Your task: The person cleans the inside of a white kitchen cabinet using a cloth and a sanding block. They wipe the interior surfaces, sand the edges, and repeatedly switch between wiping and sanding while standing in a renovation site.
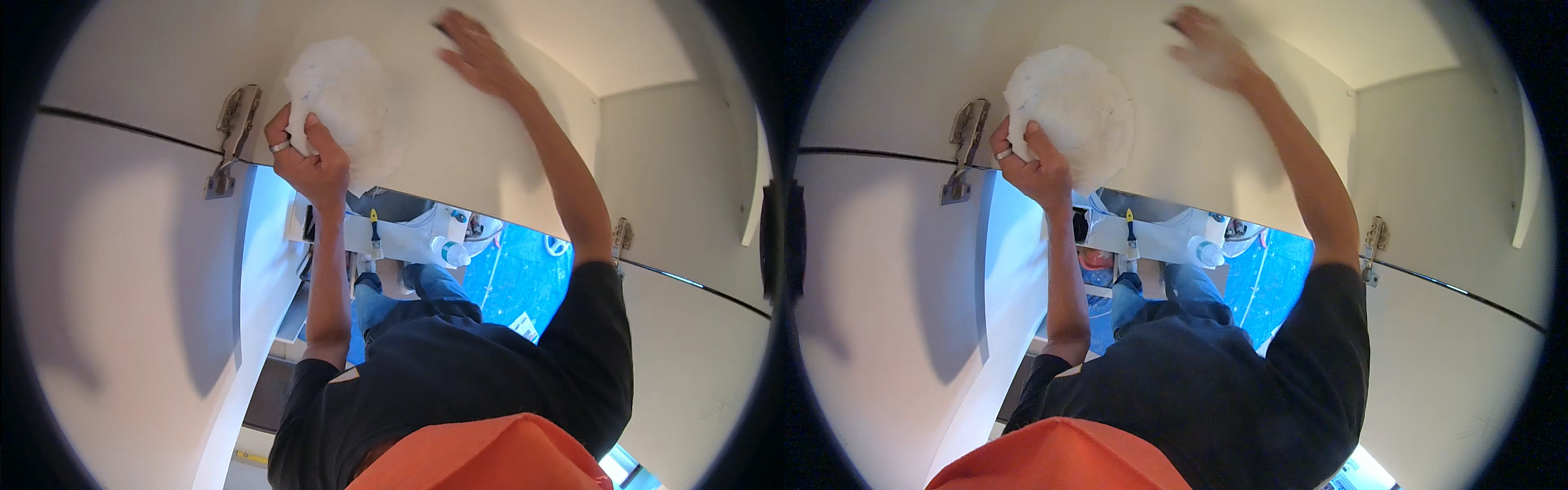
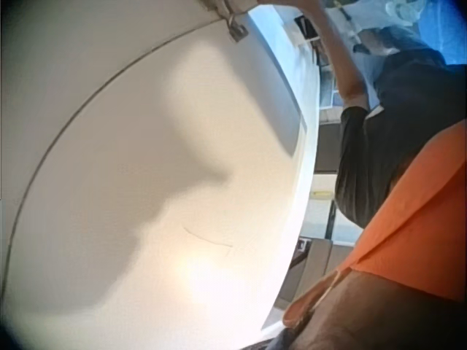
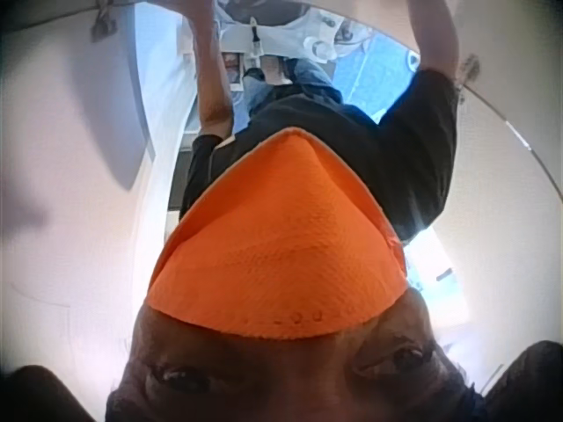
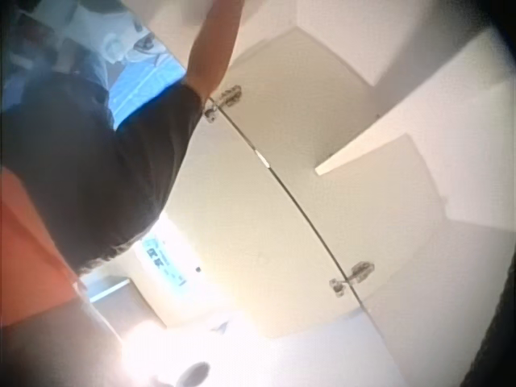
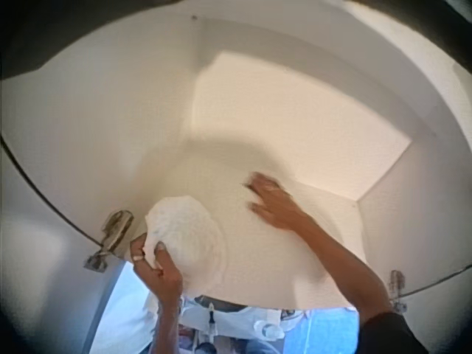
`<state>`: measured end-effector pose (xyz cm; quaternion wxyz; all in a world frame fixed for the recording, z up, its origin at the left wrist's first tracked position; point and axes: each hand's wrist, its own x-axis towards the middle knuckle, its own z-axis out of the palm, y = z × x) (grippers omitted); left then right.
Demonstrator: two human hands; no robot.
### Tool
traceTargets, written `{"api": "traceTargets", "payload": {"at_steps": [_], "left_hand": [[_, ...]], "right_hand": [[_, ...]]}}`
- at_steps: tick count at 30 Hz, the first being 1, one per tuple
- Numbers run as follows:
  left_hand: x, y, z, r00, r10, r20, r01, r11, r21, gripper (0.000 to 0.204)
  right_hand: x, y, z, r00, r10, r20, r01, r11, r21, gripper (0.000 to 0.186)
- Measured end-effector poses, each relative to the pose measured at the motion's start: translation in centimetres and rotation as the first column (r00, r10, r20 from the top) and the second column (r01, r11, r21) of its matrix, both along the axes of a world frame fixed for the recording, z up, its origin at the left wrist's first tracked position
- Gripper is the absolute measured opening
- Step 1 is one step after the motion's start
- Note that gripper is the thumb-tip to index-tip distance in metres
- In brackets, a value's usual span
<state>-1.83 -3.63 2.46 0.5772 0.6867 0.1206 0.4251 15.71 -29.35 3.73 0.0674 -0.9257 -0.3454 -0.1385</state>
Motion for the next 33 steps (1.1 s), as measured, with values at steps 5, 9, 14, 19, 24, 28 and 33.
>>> {"api": "traceTargets", "payload": {"at_steps": [5,9,14,19,24,28,33], "left_hand": [[0.3,-0.1,0.6,1.000,0.017,-0.009,-0.017,1.000,0.015,0.018],[0.4,0.0,0.9,1.000,-0.003,-0.005,0.003,1.000,-0.011,0.018],[0.0,-0.6,0.5,0.995,0.098,-0.001,-0.098,0.995,0.032,0.017],[-0.1,-0.7,0.2,0.999,0.045,0.005,-0.044,0.999,-0.010,0.020],[0.1,0.1,-0.2,1.000,-0.028,-0.001,0.028,0.999,-0.039,0.021],[0.0,0.5,0.0,0.998,-0.041,0.040,0.043,0.998,-0.050,0.020],[-0.1,0.0,0.3,0.998,0.014,0.063,-0.013,1.000,-0.018,0.019]], "right_hand": [[5.0,10.6,0.6,0.946,0.269,-0.181,-0.269,0.963,0.026,0.061],[3.1,3.6,0.9,0.928,0.252,-0.274,-0.274,0.961,-0.042,0.063],[-1.9,-11.1,0.9,0.987,-0.126,-0.096,0.112,0.984,-0.138,0.057],[3.5,-1.1,0.3,0.979,0.192,-0.067,-0.196,0.978,-0.065,0.057],[8.5,9.5,0.5,0.922,0.345,-0.175,-0.356,0.934,-0.034,0.064],[5.7,1.5,0.7,0.945,0.254,-0.205,-0.270,0.961,-0.055,0.058],[1.5,-9.9,1.3,0.983,0.150,-0.105,-0.159,0.984,-0.084,0.058]]}}
